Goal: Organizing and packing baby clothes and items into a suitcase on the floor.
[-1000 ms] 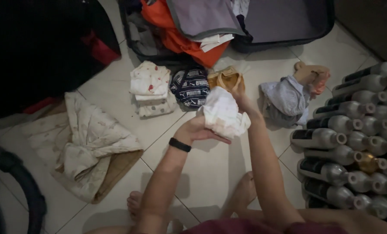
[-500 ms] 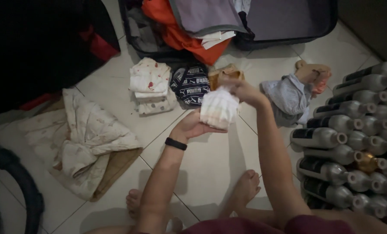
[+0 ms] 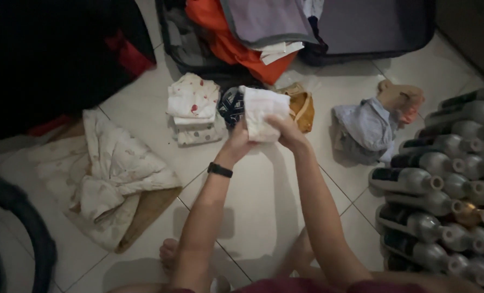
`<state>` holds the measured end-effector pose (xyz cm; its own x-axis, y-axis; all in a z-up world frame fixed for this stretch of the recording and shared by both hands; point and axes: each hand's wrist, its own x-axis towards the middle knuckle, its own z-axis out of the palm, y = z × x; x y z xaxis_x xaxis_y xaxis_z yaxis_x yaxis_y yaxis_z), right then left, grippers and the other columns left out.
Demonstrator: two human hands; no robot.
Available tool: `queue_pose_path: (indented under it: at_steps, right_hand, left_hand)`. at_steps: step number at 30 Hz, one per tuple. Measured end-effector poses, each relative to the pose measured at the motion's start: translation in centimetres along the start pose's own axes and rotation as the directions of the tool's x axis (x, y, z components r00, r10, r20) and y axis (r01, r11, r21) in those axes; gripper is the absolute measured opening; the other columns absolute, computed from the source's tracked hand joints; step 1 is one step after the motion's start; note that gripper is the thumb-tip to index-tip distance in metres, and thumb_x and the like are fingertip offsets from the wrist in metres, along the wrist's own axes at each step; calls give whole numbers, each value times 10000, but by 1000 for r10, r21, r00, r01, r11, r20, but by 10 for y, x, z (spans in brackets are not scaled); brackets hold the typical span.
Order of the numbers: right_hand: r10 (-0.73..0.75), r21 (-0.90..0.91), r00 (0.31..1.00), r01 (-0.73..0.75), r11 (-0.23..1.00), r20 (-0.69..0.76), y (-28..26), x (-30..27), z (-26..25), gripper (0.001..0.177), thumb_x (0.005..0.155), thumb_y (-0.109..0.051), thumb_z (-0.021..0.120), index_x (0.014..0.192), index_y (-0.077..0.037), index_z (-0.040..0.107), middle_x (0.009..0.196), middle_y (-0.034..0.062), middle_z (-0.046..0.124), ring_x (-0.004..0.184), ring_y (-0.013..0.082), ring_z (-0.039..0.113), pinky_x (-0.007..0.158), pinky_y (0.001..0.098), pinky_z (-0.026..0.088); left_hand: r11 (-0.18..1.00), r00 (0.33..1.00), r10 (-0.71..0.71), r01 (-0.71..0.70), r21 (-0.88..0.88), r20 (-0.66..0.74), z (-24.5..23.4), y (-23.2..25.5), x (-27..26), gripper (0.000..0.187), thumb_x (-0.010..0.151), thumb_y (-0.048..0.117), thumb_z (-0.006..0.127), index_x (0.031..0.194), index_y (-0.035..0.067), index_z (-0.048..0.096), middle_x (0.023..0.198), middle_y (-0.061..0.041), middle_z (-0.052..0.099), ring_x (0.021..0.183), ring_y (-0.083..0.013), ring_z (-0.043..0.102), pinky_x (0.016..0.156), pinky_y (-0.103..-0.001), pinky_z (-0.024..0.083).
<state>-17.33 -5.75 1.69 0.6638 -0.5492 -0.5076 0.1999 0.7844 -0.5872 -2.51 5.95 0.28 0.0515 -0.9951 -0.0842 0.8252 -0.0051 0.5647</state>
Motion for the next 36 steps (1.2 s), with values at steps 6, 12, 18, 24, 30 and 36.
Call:
queue_pose_path:
  at_steps: [6,12,18,24,30,36]
  right_hand:
    - [-51,-457,996,78,886,71,10,54,45,592,860,-191,809,1355,55,601,1219,116,701,1064,227,673,878,368,571]
    - [-469,-975,883,105,197,0,13,104,6,812,790,-362,953,1270,152,547,1159,226,665,1077,237,637,904,376,526]
    - [-712,-933,695,181,311,-103,-91,77,-51,333,1018,-330,719,1102,-8,720,870,98,773,687,106,730,627,264,572]
    - [-809,-751,570,471,462,-140,-270,99,11,143,1014,-184,638,1064,-51,646,820,43,673,659,118,674,534,276,559]
    - [-766,-929,609,126,349,-205,-361,298,-21,271,919,-193,685,1161,-78,644,1027,122,713,819,207,720,630,363,601]
    - [-766,-964,605,-254,72,-217,-398,394,10,982,759,-286,927,1545,-229,341,1620,224,73,1455,545,212,1071,707,334]
  left_hand:
    - [982,740,35,101,162,-672,35,34,-25,390,999,173,444,1387,135,456,1236,-86,616,1043,-253,667,801,-469,570]
    - [52,535,844,7,999,-47,69,35,-5,321,943,55,521,1257,41,587,1255,-145,633,1230,-354,571,1102,-501,424]
    - [-369,853,508,91,925,119,47,61,82,298,983,209,602,1226,41,647,1330,-173,603,1258,-378,519,1111,-536,369]
    - [-578,852,504,211,789,141,1,29,105,445,905,420,605,1254,161,699,1495,-151,506,1436,-324,403,1147,-701,186]
    - [-528,862,495,201,825,106,-39,-2,109,396,985,431,639,1285,174,675,1311,-135,612,1291,-329,526,1133,-614,331]
    - [-506,892,435,351,788,-118,-28,16,130,485,833,462,680,1211,160,652,1220,-101,626,1202,-336,531,1003,-638,351]
